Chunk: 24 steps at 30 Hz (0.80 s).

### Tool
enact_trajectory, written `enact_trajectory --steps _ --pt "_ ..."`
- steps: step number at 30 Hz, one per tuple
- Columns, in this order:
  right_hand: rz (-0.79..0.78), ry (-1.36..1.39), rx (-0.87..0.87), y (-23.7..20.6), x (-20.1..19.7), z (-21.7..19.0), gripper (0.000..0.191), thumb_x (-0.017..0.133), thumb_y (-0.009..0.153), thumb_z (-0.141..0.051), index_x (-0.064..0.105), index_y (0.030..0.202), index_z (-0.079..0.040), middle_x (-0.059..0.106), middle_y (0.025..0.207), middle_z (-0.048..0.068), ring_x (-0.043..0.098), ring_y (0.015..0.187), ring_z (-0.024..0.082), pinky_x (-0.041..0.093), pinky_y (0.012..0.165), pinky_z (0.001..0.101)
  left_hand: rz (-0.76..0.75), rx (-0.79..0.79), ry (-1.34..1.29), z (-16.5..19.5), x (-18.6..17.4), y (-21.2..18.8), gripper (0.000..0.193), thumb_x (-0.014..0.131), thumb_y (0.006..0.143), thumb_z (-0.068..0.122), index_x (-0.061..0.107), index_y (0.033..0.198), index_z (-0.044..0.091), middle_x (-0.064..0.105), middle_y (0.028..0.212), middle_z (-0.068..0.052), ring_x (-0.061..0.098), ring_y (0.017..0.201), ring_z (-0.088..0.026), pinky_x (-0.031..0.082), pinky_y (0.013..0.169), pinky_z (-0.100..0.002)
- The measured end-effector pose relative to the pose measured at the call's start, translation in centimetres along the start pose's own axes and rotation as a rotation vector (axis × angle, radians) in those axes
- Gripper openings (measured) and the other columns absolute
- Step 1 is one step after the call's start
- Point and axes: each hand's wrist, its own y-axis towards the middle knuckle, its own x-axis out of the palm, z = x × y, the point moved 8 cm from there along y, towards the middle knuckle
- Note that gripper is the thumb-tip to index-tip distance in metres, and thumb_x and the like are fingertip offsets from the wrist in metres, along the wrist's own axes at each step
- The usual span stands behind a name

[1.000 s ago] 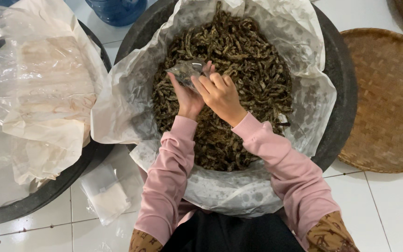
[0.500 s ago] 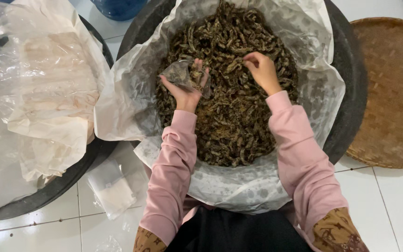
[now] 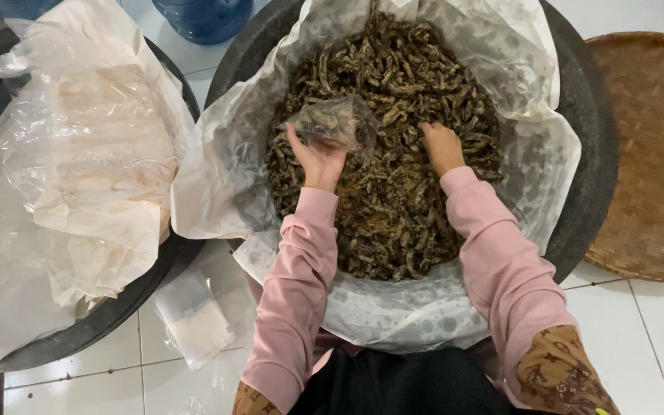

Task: The person sits on the floor beside a large paper-lined basin of dried seahorses, opens a small clear plastic bag, and places seahorses into it one at a time by hand, occasionally pressing the contents down. Filled bags are set on a woven tray beside the basin.

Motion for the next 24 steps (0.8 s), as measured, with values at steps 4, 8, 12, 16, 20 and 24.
enact_trajectory --steps 4,8,12,16,20,24 --pt "-0.004 -0.082 -0.027 0.9 -0.3 -1.1 0.013 0.064 0.098 -0.003 0.073 0.106 -0.005 0.071 0.103 0.018 0.07 0.096 0.039 0.056 0.082 0.0502 -0.097 -0.046 0.007 -0.4 1.6 -0.9 0.095 0.047 0.086 0.077 0.037 0.152 0.009 0.046 0.151 -0.023 0.052 0.131 -0.047 0.043 0.106 -0.065" --pt "0.173 0.179 -0.098 2.2 -5.9 -4.2 0.02 0.072 0.09 -0.006 0.074 0.109 0.0 0.072 0.102 0.019 0.069 0.086 0.036 0.057 0.076 0.0454 -0.029 -0.02 0.012 0.0 1.6 -1.2 0.092 0.043 0.09 0.077 0.038 0.153 0.01 0.048 0.15 -0.021 0.054 0.131 -0.044 0.046 0.104 -0.064" --pt "0.309 0.47 -0.047 2.8 -13.7 -6.8 0.017 0.073 0.101 -0.011 0.074 0.113 0.001 0.074 0.1 0.013 0.067 0.075 0.023 0.053 0.066 0.0321 -0.03 -0.024 0.042 -0.1 1.6 -1.0 0.089 0.043 0.091 0.076 0.042 0.15 0.01 0.051 0.148 -0.019 0.055 0.129 -0.044 0.049 0.102 -0.06" --pt "0.513 0.663 -0.185 0.4 -20.6 -9.7 0.014 0.073 0.107 -0.01 0.073 0.114 0.002 0.074 0.102 0.009 0.065 0.078 0.013 0.05 0.07 0.0253 -0.002 -0.039 -0.004 -0.7 0.8 -0.6 0.086 0.044 0.095 0.074 0.044 0.15 0.007 0.052 0.147 -0.02 0.055 0.13 -0.043 0.051 0.104 -0.059" --pt "0.548 0.763 -0.247 -1.5 -22.6 -11.7 0.009 0.073 0.109 -0.007 0.073 0.113 0.001 0.071 0.095 0.007 0.065 0.078 0.012 0.048 0.068 0.028 -0.034 -0.043 0.013 -1.2 0.5 -0.3 0.082 0.043 0.096 0.068 0.045 0.147 0.005 0.054 0.144 -0.021 0.057 0.128 -0.041 0.05 0.105 -0.06" --pt "0.575 0.608 -0.248 -2.3 -22.5 -13.4 0.007 0.079 0.103 -0.005 0.074 0.105 -0.001 0.07 0.082 0.007 0.056 0.062 0.012 0.039 0.055 0.0288 -0.149 -0.037 0.072 -1.1 1.3 -0.5 0.078 0.044 0.094 0.064 0.05 0.141 0.002 0.058 0.14 -0.022 0.059 0.125 -0.043 0.048 0.104 -0.06"
